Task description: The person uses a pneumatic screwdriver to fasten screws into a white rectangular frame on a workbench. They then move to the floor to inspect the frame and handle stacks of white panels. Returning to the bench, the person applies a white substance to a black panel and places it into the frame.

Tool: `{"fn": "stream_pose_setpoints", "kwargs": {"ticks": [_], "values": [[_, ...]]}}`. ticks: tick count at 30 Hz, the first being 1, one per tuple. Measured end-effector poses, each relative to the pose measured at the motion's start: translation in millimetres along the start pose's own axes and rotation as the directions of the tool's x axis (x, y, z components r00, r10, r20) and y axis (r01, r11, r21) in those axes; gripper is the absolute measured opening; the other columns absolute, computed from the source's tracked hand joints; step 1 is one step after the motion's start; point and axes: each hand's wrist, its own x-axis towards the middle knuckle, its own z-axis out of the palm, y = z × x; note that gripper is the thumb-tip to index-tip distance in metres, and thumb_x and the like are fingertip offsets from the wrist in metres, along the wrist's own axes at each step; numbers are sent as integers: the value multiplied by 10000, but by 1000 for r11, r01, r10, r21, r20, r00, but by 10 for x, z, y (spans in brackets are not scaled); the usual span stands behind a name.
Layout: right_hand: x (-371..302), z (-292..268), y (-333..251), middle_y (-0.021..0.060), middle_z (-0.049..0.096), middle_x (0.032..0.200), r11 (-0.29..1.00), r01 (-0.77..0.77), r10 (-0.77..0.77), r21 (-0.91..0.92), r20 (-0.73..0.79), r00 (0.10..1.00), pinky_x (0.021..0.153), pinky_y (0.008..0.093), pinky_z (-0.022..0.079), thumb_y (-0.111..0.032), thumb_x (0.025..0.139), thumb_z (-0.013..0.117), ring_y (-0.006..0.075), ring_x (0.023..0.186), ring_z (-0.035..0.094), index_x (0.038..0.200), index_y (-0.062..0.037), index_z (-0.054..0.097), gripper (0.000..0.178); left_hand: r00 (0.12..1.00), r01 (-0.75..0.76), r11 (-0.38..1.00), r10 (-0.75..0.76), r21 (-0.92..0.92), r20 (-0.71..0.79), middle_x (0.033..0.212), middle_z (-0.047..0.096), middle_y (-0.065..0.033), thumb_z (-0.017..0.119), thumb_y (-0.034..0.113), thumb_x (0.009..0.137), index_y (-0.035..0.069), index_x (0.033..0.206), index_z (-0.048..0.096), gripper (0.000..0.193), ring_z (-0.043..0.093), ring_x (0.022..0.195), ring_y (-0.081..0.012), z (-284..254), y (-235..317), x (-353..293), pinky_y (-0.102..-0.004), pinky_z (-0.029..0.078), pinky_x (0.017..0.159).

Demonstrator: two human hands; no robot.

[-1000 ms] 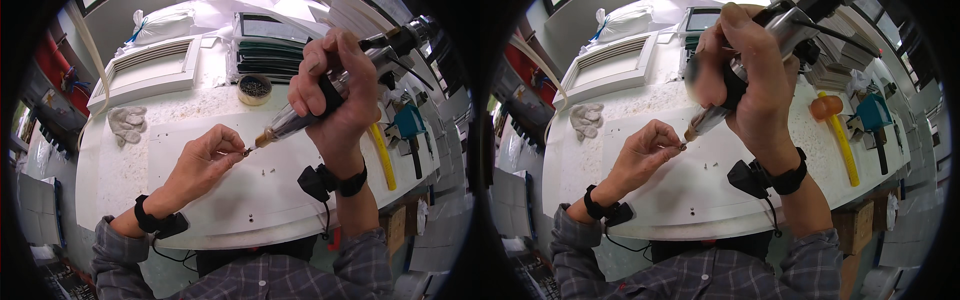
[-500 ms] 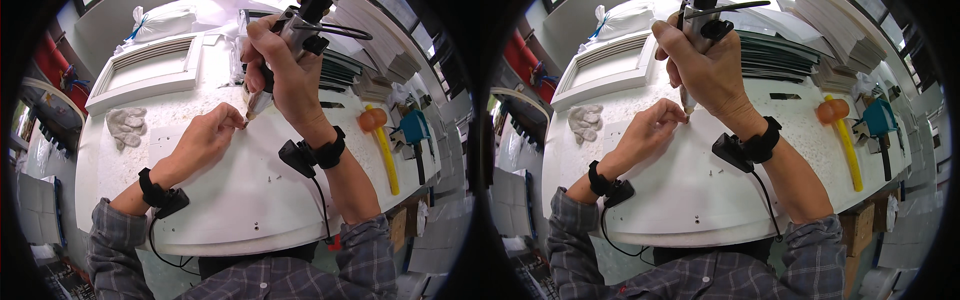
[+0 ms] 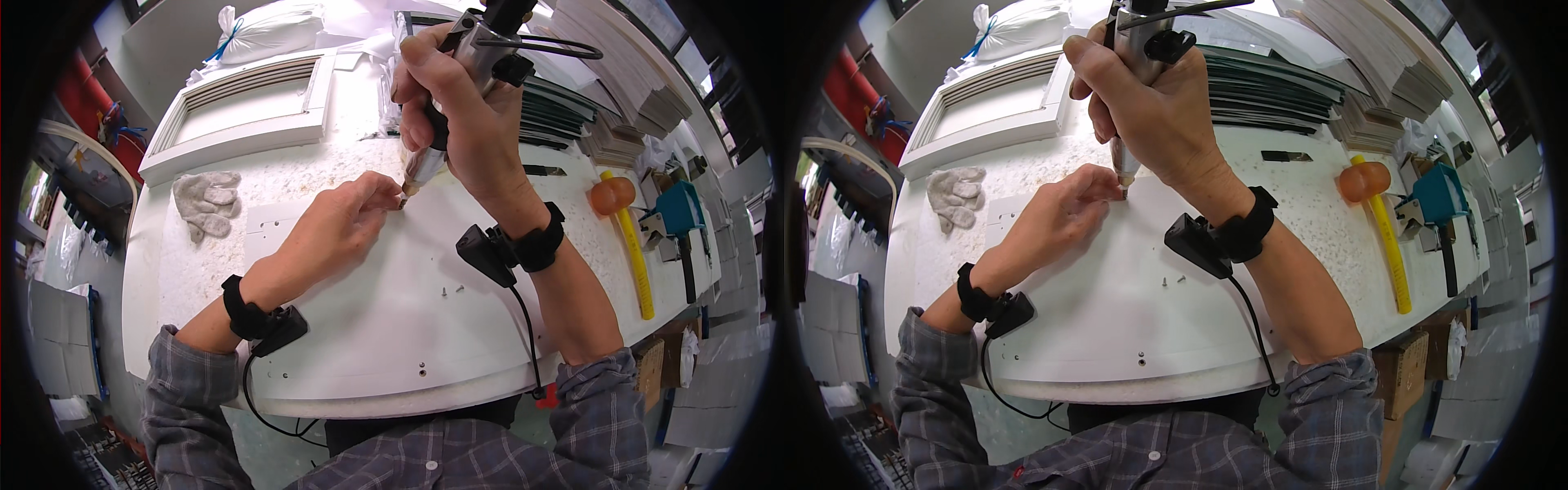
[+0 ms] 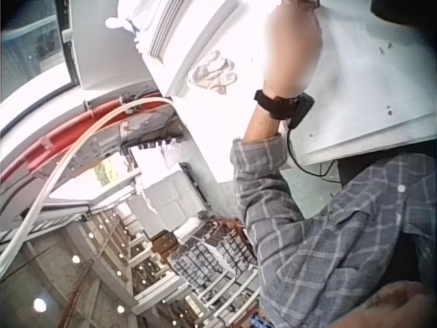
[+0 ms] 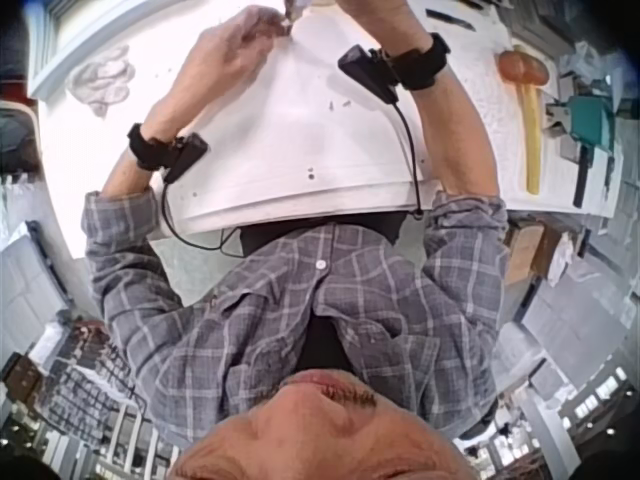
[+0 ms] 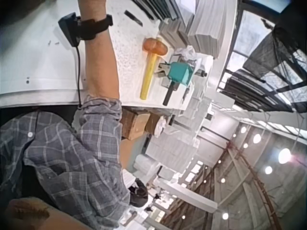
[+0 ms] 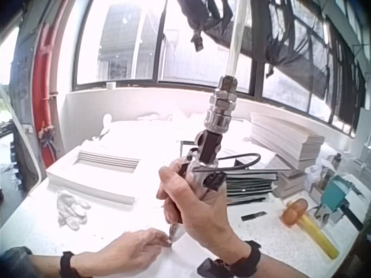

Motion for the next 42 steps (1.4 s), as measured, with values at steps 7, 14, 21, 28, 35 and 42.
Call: {"fn": "stream_pose_setpoints", "kwargs": {"ticks": [7, 14, 21, 28, 35, 42], "values": [[67, 25, 93, 28, 633, 617, 1000, 4, -5, 8, 47, 999, 410, 232, 441, -270, 983, 700, 58, 444, 549, 822, -44, 678, 279, 963, -269, 706, 219, 655, 159, 1478, 549, -177, 652, 93, 943, -21, 1412, 575, 489, 482, 1411, -364, 22, -20, -198, -441, 415, 1175], [31, 67, 113, 5, 578, 549, 998, -55, 56, -21, 83, 995, 419, 236, 417, -257, 965, 714, 66, 440, 533, 789, -45, 652, 283, 972, -235, 721, 184, 652, 148, 1524, 522, -176, 636, 95, 941, 51, 1450, 583, 514, 439, 1466, -402, -26, -88, -218, -479, 383, 1208], [-68, 83, 55, 35, 651, 619, 1000, -20, 22, -18, 114, 993, 426, 230, 436, -240, 978, 709, 57, 462, 554, 825, -47, 664, 250, 968, -252, 714, 186, 653, 170, 1474, 566, -178, 647, 73, 922, 61, 1405, 626, 484, 498, 1410, -400, -70, 30, -192, -475, 423, 1172], [-176, -256, -413, 112, 667, 849, 994, 104, -104, 19, 3, 995, 462, 257, 451, -302, 1032, 629, 76, 478, 499, 930, -55, 611, 268, 956, -292, 802, 262, 521, 133, 1078, 704, -86, 761, 101, 898, 69, 1136, 728, 242, 661, 1041, -282, 265, 334, -415, -402, 547, 935], [-688, -639, -843, 62, 556, 856, 998, 60, -59, 10, -40, 997, 433, 249, 422, -351, 1091, 505, 62, 428, 401, 1049, -71, 499, 283, 886, -464, 695, 356, 549, 298, 995, 643, -77, 668, 130, 965, 59, 1057, 660, 117, 632, 962, -265, 585, 423, -381, -386, 542, 848], [-871, -829, -948, 52, 569, 847, 993, 84, -80, 77, -57, 995, 403, 224, 414, -316, 1119, 448, 48, 422, 408, 1071, -96, 493, 230, 852, -506, 496, 414, 705, 320, 871, 617, -81, 712, 111, 936, 29, 930, 616, 126, 634, 823, -256, 752, 402, -332, -354, 549, 783]]}}
